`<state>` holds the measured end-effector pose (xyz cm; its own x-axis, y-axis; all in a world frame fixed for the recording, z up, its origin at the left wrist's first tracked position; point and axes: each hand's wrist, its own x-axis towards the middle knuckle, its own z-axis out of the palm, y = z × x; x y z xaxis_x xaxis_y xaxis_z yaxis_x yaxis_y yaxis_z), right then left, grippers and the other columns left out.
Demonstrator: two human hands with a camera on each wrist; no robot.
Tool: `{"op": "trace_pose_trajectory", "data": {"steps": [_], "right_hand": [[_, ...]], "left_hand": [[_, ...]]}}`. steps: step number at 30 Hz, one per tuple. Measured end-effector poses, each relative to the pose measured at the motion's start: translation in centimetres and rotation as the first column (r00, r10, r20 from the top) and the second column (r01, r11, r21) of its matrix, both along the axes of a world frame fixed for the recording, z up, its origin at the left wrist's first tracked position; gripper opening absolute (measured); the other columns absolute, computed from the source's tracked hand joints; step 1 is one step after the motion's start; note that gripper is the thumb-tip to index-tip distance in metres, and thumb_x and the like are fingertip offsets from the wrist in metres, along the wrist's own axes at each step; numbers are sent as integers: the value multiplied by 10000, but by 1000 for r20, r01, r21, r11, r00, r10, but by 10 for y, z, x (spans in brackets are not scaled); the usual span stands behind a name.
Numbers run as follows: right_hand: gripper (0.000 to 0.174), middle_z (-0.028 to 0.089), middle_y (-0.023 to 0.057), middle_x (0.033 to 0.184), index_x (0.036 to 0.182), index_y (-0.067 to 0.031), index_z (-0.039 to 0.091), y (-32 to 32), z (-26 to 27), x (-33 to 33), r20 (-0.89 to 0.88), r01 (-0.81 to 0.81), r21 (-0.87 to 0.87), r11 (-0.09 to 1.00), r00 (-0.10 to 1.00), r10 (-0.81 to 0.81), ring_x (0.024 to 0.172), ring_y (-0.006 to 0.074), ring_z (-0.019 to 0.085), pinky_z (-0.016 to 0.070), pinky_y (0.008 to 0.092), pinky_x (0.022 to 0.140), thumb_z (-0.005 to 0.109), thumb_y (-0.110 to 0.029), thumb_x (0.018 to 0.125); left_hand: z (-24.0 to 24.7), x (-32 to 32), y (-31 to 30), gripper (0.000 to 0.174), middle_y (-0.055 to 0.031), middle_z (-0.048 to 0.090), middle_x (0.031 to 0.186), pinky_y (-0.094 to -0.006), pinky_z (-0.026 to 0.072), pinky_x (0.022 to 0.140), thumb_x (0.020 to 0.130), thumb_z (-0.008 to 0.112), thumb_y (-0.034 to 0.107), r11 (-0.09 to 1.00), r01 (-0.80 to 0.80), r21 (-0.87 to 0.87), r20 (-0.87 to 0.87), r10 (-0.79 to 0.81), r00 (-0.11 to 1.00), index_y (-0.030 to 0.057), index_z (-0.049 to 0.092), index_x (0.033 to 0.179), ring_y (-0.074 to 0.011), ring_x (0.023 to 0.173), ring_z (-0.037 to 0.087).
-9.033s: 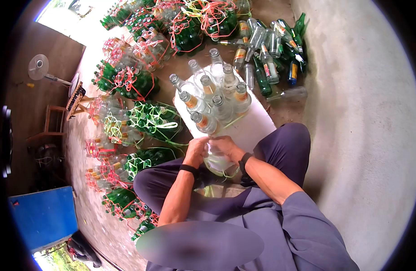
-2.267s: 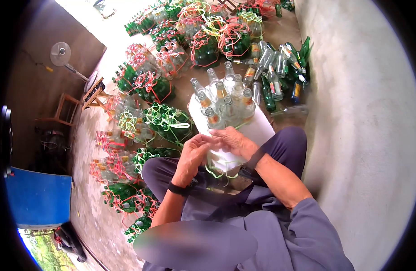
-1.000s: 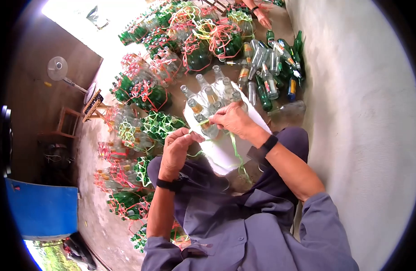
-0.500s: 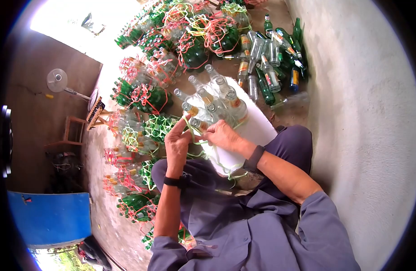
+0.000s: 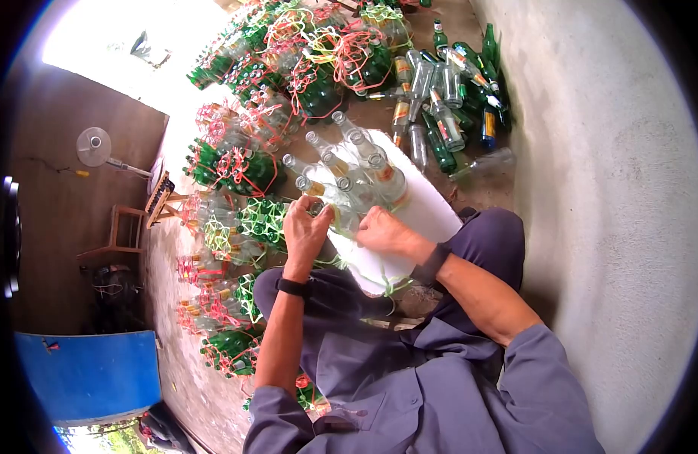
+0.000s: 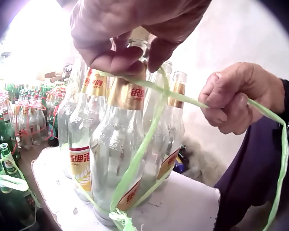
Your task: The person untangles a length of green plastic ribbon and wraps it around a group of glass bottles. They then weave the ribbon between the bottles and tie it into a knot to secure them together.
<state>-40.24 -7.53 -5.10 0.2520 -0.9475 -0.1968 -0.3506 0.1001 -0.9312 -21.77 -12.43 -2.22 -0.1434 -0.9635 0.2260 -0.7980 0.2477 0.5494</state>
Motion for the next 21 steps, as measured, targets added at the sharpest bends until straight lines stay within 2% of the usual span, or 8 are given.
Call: {"op": "trace_pose_trajectory", "data": {"steps": [2, 3, 5, 9, 11, 14, 19, 21], "right_hand": [[214, 584, 146, 552, 755, 31, 726, 2, -6, -5, -53, -61, 21, 998, 997, 62, 514, 157, 521, 420, 358, 524, 608, -143, 720], [214, 584, 146, 552, 755, 31, 726, 3, -10, -8, -55, -59, 21, 998, 997, 61, 514, 157, 521, 420, 358, 524, 608, -143, 720], [204, 588, 192, 570, 704, 34, 694, 8, -19, -11, -218, -196, 7, 981, 957, 192, 493, 231, 535, 433, 393, 533, 590, -142, 690], [207, 600, 229, 627, 680, 34, 660, 26, 4, -12, -274, -408, 31, 912, 874, 401, 555, 345, 583, 465, 450, 583, 570, -152, 689], [213, 615, 240, 668, 676, 28, 646, 38, 6, -8, -345, -567, -113, 816, 792, 503, 648, 408, 615, 483, 488, 633, 560, -164, 710], [264, 636, 263, 705, 684, 48, 688, 47, 26, 0, -390, -599, -224, 769, 778, 492, 663, 434, 637, 523, 492, 650, 529, -157, 733], [248, 633, 274, 719, 678, 44, 682, 52, 20, 15, -408, -570, -202, 796, 788, 460, 669, 440, 631, 519, 498, 649, 540, -155, 723], [186, 653, 162, 704, 638, -6, 646, 56, 10, 25, -445, -634, -416, 652, 767, 462, 662, 343, 647, 534, 431, 634, 606, -160, 736]], "left_hand": [[-1, -3, 1, 289, -165, 646, 884, -395, 488, 774, 745, 789, 180, 997, -1, -83, -79, -6, 997, 3, 680, 945, -317, 857, 633], [-2, -3, 1, 289, -165, 646, 884, -395, 488, 774, 745, 789, 180, 997, 0, -82, -81, -7, 997, 3, 680, 945, -317, 857, 633], [-4, 0, -1, 285, -141, 605, 862, -396, 477, 757, 741, 797, 172, 997, 33, -65, -131, -41, 990, -1, 664, 925, -301, 826, 607], [0, 4, -1, 291, -136, 618, 871, -390, 475, 759, 736, 800, 171, 996, 78, -31, -194, -83, 978, -6, 675, 930, -283, 814, 602], [3, 3, -1, 299, -131, 631, 883, -383, 472, 761, 730, 804, 177, 994, 107, -7, -220, -106, 970, -7, 689, 936, -268, 813, 599], [-4, 6, -6, 307, -138, 639, 893, -382, 472, 775, 712, 810, 183, 994, 109, 6, -204, -105, 973, -3, 705, 933, -272, 832, 602], [2, 5, -6, 305, -153, 634, 888, -373, 474, 792, 691, 816, 190, 995, 99, 34, -184, -91, 979, 3, 735, 917, -280, 871, 613], [2, 5, -7, 303, -156, 633, 887, -370, 475, 796, 685, 817, 192, 995, 97, 28, -204, -89, 975, 6, 747, 914, -282, 879, 616]]}}
